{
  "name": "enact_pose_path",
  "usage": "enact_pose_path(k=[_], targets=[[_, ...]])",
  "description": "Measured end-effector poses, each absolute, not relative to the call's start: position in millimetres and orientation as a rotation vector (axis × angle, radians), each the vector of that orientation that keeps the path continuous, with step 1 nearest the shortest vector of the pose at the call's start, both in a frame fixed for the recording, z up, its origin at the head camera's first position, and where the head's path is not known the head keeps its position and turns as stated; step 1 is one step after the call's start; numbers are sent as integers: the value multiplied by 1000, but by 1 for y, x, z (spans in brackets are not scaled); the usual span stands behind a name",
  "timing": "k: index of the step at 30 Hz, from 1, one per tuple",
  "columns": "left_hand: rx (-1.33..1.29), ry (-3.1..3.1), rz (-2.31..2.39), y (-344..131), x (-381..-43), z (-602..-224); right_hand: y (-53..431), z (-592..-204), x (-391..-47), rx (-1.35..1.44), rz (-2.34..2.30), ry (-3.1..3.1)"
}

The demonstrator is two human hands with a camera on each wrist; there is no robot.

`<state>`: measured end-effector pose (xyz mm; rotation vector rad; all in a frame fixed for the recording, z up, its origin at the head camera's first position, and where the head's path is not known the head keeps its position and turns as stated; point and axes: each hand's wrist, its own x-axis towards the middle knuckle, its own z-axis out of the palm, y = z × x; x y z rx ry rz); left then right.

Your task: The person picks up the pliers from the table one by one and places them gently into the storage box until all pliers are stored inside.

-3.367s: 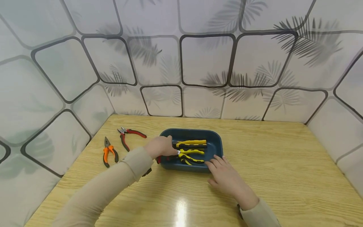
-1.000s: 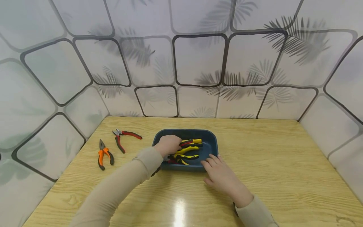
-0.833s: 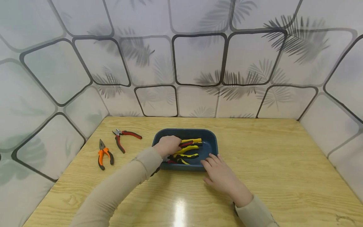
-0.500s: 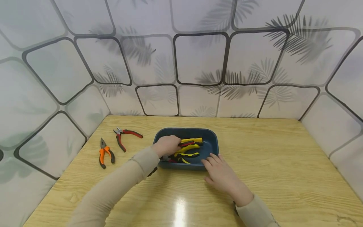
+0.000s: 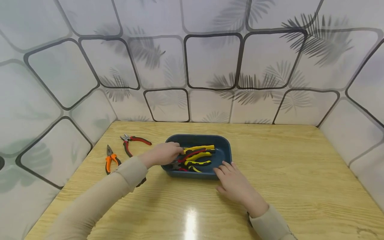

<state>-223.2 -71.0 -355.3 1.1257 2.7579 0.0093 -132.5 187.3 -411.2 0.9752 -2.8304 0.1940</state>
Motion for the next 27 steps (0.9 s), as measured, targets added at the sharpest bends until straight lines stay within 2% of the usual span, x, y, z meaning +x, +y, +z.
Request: enact_pose_path(k=[6,27], targets=[[1219,2795,101,-97,-223,-356,187,-414,-133,979,184,-2824],[863,2824,10,-203,-209,-382,186,-413,-132,986,165,-2804]])
